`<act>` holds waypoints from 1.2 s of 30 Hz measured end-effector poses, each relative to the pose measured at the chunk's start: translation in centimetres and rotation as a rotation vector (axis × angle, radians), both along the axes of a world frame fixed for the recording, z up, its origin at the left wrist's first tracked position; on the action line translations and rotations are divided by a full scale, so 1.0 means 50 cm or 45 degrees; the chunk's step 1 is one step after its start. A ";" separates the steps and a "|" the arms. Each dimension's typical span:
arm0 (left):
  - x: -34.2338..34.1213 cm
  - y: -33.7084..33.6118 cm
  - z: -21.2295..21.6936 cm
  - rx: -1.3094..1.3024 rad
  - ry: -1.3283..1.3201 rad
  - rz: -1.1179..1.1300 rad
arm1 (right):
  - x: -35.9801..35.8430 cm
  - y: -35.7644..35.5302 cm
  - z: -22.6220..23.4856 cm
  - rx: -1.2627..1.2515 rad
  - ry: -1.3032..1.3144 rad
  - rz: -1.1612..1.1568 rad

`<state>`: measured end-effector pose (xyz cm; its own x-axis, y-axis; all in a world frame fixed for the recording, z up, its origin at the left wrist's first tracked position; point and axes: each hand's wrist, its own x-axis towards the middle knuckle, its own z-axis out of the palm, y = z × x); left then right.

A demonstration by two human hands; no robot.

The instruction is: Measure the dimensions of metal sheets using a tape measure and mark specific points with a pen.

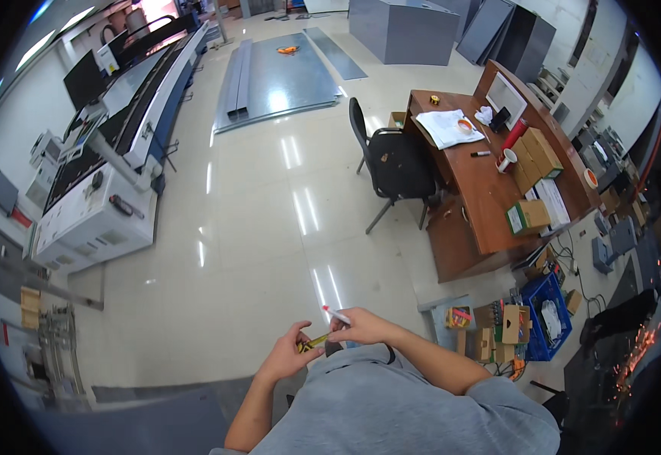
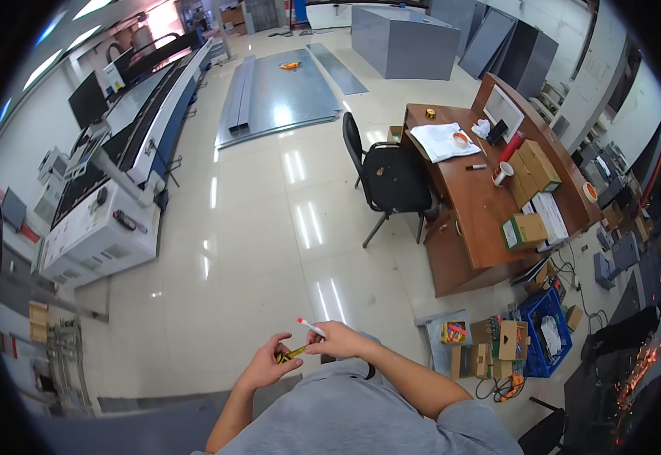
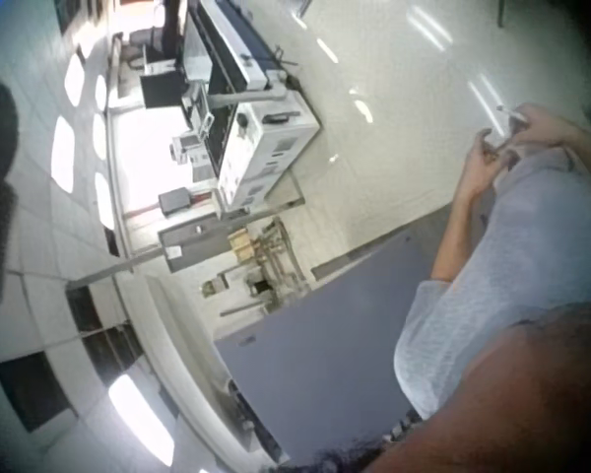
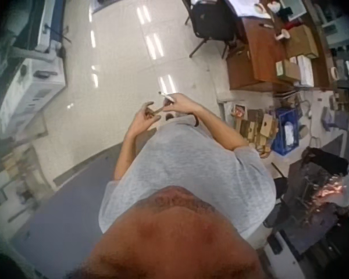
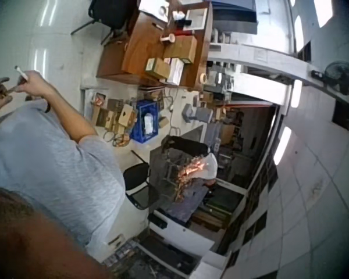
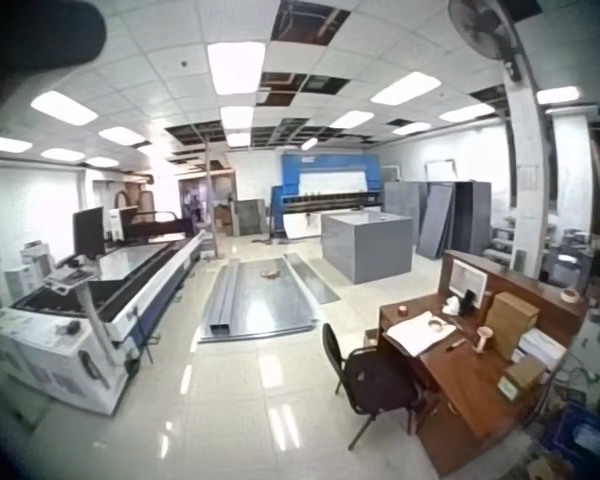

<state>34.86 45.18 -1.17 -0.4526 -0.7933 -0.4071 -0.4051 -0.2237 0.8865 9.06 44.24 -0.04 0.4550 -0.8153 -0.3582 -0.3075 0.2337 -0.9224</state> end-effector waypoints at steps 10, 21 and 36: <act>-0.145 -0.697 0.061 -0.087 -0.081 -0.318 | -0.136 -0.602 0.027 0.007 -0.187 -0.397; -0.134 -1.214 0.023 0.008 -0.032 -0.119 | -0.167 -1.198 0.094 -0.134 -0.021 -0.338; -0.285 -1.974 0.034 0.077 -0.040 -0.626 | -0.490 -1.705 0.193 -0.279 -0.272 -1.708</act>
